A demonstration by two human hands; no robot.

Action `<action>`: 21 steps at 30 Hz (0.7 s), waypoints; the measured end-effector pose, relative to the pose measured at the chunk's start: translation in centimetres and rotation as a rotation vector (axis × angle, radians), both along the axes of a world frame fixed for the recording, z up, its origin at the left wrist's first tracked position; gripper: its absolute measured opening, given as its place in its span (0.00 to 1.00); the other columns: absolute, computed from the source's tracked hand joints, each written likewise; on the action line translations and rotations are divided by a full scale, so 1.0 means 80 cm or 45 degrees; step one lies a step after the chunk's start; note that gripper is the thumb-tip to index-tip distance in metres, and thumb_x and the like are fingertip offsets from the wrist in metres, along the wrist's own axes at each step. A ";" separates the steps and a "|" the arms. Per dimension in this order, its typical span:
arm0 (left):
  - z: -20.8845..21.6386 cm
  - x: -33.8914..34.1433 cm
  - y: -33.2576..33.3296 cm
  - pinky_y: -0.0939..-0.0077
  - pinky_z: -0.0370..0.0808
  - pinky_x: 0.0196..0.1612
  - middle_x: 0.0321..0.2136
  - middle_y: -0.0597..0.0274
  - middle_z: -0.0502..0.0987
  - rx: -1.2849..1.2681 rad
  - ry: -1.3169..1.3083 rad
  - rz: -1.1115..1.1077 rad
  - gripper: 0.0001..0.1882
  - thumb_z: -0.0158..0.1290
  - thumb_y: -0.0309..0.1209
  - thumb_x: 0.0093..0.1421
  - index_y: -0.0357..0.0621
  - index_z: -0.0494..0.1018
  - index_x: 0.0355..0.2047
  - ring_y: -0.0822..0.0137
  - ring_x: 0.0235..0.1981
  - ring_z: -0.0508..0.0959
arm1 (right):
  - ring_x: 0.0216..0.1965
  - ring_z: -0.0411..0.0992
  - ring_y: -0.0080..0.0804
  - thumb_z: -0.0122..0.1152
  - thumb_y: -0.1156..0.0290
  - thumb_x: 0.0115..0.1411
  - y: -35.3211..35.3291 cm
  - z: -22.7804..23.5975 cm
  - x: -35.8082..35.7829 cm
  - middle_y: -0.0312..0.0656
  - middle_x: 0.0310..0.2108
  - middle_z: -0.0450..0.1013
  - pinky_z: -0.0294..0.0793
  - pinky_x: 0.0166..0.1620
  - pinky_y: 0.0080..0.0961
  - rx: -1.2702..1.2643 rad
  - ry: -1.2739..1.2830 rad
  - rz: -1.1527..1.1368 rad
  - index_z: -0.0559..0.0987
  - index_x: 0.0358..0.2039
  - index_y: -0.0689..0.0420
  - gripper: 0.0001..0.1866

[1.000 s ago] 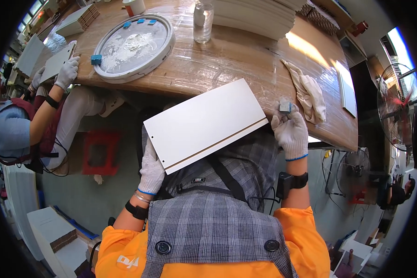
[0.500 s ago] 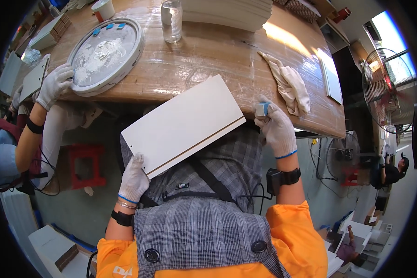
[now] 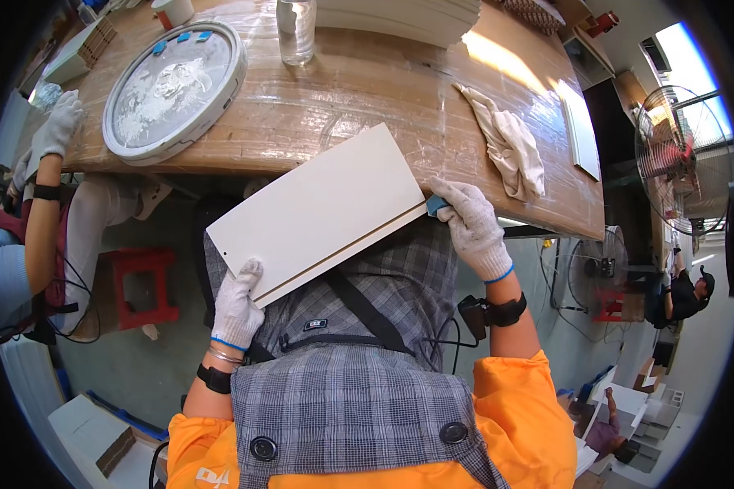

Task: The recorder wipes the surface of white wooden panels and applies sealant or glue to the edges and pre-drilled holes using a small blue applicator.

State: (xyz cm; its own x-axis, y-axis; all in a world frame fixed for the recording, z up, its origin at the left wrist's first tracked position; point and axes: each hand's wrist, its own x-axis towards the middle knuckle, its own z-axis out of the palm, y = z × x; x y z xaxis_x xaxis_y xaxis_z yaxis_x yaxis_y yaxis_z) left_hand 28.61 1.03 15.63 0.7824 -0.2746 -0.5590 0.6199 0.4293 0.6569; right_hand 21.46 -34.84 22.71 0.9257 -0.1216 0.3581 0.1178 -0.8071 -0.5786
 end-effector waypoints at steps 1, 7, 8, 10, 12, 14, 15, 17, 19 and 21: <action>-0.005 0.000 0.002 0.72 0.76 0.51 0.42 0.66 0.75 0.005 -0.005 0.002 0.16 0.53 0.27 0.62 0.41 0.69 0.51 0.71 0.44 0.77 | 0.39 0.74 0.44 0.52 0.89 0.50 0.000 0.002 0.000 0.48 0.40 0.74 0.75 0.45 0.32 -0.052 0.019 -0.014 0.77 0.50 0.57 0.26; 0.001 -0.001 0.000 0.71 0.75 0.51 0.44 0.64 0.74 0.002 -0.022 -0.014 0.18 0.53 0.28 0.63 0.40 0.67 0.53 0.70 0.45 0.76 | 0.41 0.73 0.44 0.51 0.90 0.49 -0.001 0.001 -0.002 0.48 0.40 0.74 0.74 0.46 0.34 0.086 0.086 -0.035 0.76 0.50 0.56 0.27; 0.000 -0.001 0.000 0.71 0.75 0.51 0.45 0.63 0.74 -0.001 -0.028 -0.012 0.19 0.53 0.28 0.63 0.39 0.67 0.54 0.69 0.46 0.76 | 0.41 0.73 0.45 0.50 0.90 0.49 0.000 0.001 -0.002 0.48 0.40 0.74 0.74 0.46 0.34 0.087 0.072 0.007 0.76 0.50 0.57 0.27; -0.002 0.000 -0.001 0.71 0.75 0.52 0.45 0.63 0.74 0.011 -0.027 -0.008 0.19 0.53 0.28 0.63 0.40 0.66 0.54 0.69 0.46 0.76 | 0.41 0.73 0.45 0.50 0.89 0.49 -0.001 0.001 0.001 0.49 0.40 0.74 0.73 0.47 0.34 0.014 0.062 0.000 0.76 0.50 0.57 0.27; -0.002 0.000 -0.001 0.71 0.75 0.52 0.45 0.63 0.74 0.019 -0.028 -0.003 0.20 0.53 0.28 0.63 0.40 0.66 0.55 0.69 0.46 0.76 | 0.41 0.72 0.45 0.50 0.89 0.50 -0.003 0.000 0.003 0.49 0.40 0.74 0.73 0.47 0.34 -0.062 0.050 -0.005 0.76 0.50 0.57 0.26; 0.000 0.000 -0.001 0.70 0.75 0.52 0.45 0.63 0.74 -0.013 -0.029 -0.008 0.20 0.52 0.28 0.64 0.40 0.65 0.55 0.69 0.47 0.76 | 0.42 0.72 0.45 0.50 0.88 0.50 -0.007 -0.001 0.003 0.48 0.40 0.74 0.72 0.48 0.35 0.017 0.041 -0.027 0.76 0.50 0.56 0.26; -0.002 0.000 -0.001 0.70 0.75 0.52 0.45 0.63 0.74 -0.010 -0.028 -0.005 0.20 0.52 0.28 0.64 0.40 0.65 0.55 0.69 0.47 0.76 | 0.42 0.72 0.45 0.50 0.88 0.50 -0.006 0.002 0.005 0.48 0.40 0.74 0.72 0.48 0.35 0.020 0.042 -0.023 0.76 0.50 0.56 0.26; -0.006 0.000 0.001 0.70 0.75 0.52 0.46 0.62 0.73 -0.010 -0.031 0.001 0.20 0.52 0.28 0.64 0.40 0.65 0.56 0.69 0.47 0.75 | 0.41 0.72 0.45 0.50 0.88 0.50 -0.001 0.012 0.007 0.48 0.39 0.74 0.72 0.48 0.35 -0.029 0.101 0.024 0.76 0.50 0.57 0.26; -0.004 0.000 0.000 0.70 0.75 0.53 0.46 0.62 0.73 -0.007 -0.027 -0.008 0.21 0.52 0.28 0.64 0.40 0.65 0.56 0.69 0.47 0.75 | 0.41 0.72 0.45 0.50 0.88 0.49 0.002 0.011 0.008 0.48 0.39 0.74 0.71 0.48 0.36 -0.028 0.126 0.017 0.76 0.50 0.57 0.26; -0.003 0.000 -0.001 0.70 0.75 0.53 0.46 0.62 0.73 -0.006 -0.023 -0.016 0.21 0.52 0.28 0.64 0.39 0.65 0.56 0.69 0.48 0.75 | 0.41 0.72 0.45 0.50 0.88 0.49 0.003 0.010 0.009 0.48 0.39 0.74 0.71 0.48 0.36 -0.028 0.150 0.010 0.76 0.50 0.57 0.26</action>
State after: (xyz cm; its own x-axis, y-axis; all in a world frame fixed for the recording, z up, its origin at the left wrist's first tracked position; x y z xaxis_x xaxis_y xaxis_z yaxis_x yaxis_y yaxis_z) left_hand 28.60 0.94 15.42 0.7890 -0.2875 -0.5430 0.6132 0.4246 0.6661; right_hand 22.20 -34.64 23.47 0.9624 -0.1073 0.2494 0.0567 -0.8189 -0.5711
